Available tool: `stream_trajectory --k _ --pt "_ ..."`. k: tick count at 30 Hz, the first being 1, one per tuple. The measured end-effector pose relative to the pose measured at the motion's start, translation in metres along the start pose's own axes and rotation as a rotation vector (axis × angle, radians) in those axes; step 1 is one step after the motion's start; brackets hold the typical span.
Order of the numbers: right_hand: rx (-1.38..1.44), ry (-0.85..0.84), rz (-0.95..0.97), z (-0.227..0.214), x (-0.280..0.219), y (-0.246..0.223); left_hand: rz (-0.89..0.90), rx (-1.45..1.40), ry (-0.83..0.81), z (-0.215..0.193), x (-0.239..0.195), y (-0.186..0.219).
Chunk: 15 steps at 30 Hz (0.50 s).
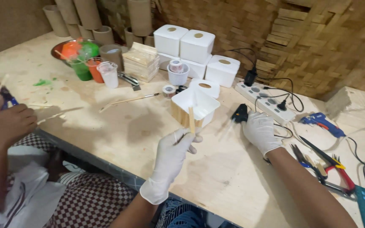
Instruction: The person cuts wooden sticks with pliers and applies hot glue to attach them to the sides of a white plastic container, building a wooden exterior. The person repeats this process for multiple sticks, gradually covering the container's sides.
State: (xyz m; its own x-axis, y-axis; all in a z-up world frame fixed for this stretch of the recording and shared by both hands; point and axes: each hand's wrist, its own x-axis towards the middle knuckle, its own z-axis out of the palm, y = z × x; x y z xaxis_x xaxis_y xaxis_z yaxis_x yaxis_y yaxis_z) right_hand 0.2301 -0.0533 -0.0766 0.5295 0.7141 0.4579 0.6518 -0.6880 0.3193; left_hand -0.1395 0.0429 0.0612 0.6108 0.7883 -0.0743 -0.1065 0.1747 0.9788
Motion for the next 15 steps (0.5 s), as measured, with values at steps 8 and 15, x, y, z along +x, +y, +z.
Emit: stream_trajectory --k 8,15 --pt "0.076 -0.177 0.124 -0.099 0.006 -0.025 0.020 -0.106 -0.034 -0.009 -0.011 -0.008" --pt "1.776 -0.829 0.562 -0.234 -0.108 -0.073 0.007 -0.025 -0.117 -0.003 -0.031 -0.045"
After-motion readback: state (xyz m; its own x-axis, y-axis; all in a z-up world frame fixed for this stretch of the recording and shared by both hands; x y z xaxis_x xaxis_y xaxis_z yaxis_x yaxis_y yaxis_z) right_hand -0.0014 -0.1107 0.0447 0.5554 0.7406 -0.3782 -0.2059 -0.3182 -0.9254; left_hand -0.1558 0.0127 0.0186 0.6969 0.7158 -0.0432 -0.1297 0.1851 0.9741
